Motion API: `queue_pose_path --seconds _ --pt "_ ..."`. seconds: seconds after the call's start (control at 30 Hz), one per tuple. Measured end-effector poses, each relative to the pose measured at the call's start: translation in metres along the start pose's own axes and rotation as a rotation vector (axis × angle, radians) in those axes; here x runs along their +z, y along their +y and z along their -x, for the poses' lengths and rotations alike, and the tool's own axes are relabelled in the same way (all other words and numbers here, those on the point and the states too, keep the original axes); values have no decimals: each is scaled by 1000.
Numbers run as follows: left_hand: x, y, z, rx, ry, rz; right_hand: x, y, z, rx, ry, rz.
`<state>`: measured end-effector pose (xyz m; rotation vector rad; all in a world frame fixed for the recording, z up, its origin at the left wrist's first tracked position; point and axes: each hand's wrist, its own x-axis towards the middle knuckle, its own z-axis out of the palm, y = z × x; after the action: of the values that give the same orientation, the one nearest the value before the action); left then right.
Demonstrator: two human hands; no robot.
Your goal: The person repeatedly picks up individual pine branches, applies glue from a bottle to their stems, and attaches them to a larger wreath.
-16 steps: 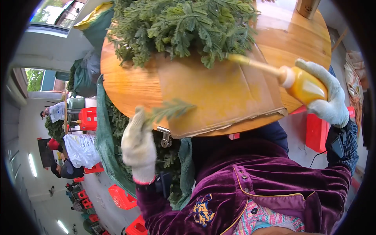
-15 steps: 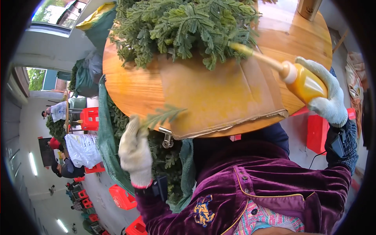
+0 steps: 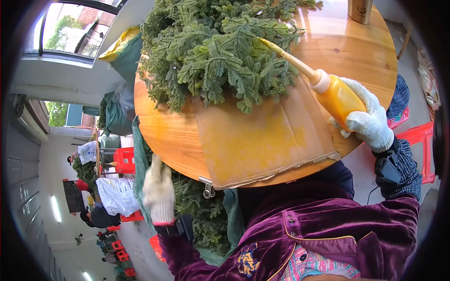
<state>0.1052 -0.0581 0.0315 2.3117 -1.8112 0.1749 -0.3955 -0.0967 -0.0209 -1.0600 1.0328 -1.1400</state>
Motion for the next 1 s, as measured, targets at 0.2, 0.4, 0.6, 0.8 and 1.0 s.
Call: queue_pose_path --seconds 0.2,0.4,0.6,0.8,1.0 --pt "26 124 -66 389 247 484 5 -9 -1 5 5 42" --pt "39 181 -81 542 471 87 2 -8 -5 54 24 73" --pt "60 163 -92 496 429 409 3 -3 -5 31 33 102" --pt "60 151 -82 378 393 716 3 -3 -3 49 47 61" --pt "41 118 -58 292 366 668 7 0 -1 -3 56 5"
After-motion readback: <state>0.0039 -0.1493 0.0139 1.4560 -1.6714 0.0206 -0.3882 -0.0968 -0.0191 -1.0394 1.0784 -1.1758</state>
